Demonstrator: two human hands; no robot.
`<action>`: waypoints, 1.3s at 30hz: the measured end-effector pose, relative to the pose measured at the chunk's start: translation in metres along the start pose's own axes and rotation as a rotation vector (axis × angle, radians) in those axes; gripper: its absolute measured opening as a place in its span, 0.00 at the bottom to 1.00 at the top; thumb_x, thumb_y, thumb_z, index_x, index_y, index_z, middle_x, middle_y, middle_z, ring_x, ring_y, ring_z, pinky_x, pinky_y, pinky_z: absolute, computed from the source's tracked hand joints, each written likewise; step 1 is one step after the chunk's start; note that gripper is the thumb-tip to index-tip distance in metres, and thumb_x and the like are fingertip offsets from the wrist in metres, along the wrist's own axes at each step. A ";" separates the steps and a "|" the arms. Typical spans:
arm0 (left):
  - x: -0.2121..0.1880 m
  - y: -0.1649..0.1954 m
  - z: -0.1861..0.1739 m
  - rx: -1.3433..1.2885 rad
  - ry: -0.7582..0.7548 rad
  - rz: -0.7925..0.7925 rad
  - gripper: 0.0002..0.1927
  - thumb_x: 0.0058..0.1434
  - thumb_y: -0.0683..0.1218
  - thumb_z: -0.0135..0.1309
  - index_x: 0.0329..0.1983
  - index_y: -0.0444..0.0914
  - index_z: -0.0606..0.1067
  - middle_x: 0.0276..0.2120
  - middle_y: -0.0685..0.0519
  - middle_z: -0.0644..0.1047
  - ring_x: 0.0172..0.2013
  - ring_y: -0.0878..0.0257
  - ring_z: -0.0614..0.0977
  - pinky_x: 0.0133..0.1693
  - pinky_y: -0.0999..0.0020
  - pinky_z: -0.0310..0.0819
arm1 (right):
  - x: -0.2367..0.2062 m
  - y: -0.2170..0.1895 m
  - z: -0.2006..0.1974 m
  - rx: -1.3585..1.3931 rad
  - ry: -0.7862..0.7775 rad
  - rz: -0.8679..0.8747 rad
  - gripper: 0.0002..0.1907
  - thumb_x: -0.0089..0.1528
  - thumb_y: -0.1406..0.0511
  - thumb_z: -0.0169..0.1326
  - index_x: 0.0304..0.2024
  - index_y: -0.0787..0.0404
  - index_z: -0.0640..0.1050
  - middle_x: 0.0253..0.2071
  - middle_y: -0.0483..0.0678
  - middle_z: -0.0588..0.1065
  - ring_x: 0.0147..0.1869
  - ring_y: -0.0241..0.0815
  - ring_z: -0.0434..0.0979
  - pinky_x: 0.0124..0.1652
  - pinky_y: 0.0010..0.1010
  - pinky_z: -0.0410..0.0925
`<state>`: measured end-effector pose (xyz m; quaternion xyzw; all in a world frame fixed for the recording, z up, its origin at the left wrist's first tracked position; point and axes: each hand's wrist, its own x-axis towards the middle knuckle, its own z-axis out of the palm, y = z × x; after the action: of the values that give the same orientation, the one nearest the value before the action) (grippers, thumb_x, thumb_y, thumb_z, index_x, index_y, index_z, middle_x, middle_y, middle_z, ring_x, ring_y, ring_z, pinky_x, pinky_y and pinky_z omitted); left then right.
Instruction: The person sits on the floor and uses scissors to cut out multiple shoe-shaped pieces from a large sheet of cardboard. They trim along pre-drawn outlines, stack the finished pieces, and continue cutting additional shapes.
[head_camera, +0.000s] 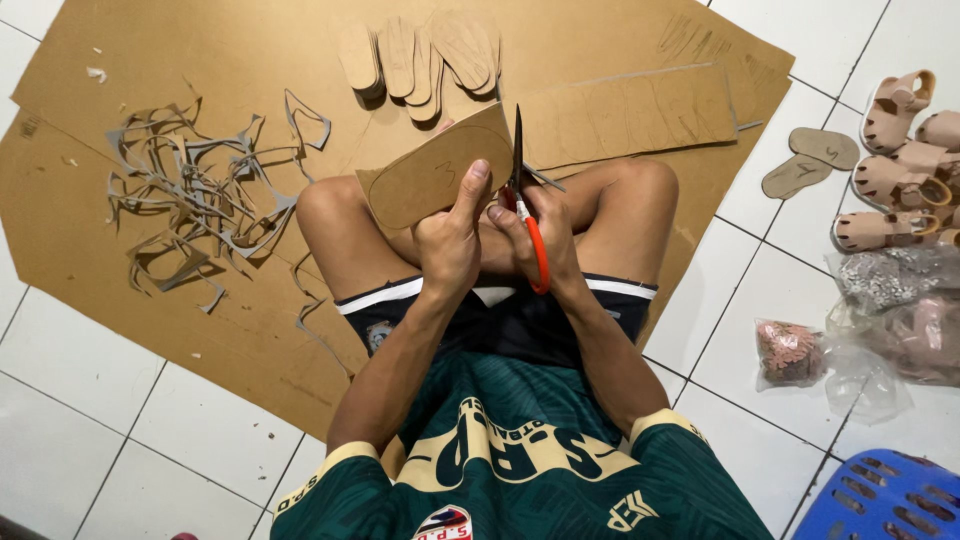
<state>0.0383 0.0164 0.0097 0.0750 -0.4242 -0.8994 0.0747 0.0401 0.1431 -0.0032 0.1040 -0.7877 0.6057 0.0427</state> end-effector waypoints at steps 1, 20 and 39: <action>0.000 0.000 0.000 -0.035 -0.009 -0.010 0.27 0.69 0.38 0.57 0.69 0.29 0.65 0.46 0.51 0.77 0.44 0.66 0.79 0.47 0.73 0.77 | -0.001 0.001 0.000 0.011 -0.002 -0.008 0.13 0.63 0.62 0.57 0.40 0.69 0.76 0.32 0.54 0.76 0.36 0.46 0.75 0.40 0.35 0.69; 0.010 0.003 -0.017 0.045 -0.132 -0.066 0.29 0.70 0.37 0.58 0.73 0.30 0.65 0.51 0.51 0.76 0.46 0.66 0.78 0.47 0.74 0.76 | -0.010 0.002 -0.002 0.053 0.004 0.041 0.13 0.67 0.62 0.56 0.40 0.68 0.78 0.26 0.44 0.73 0.29 0.32 0.71 0.30 0.25 0.66; 0.015 0.022 -0.015 0.145 -0.217 -0.127 0.24 0.68 0.40 0.58 0.65 0.27 0.69 0.50 0.47 0.78 0.49 0.61 0.82 0.51 0.65 0.84 | -0.014 -0.002 -0.007 0.116 -0.020 0.107 0.13 0.65 0.63 0.54 0.43 0.68 0.80 0.25 0.42 0.72 0.26 0.30 0.69 0.28 0.23 0.63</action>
<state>0.0284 -0.0116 0.0164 0.0092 -0.4881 -0.8720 -0.0344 0.0535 0.1507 -0.0020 0.0703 -0.7562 0.6505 -0.0037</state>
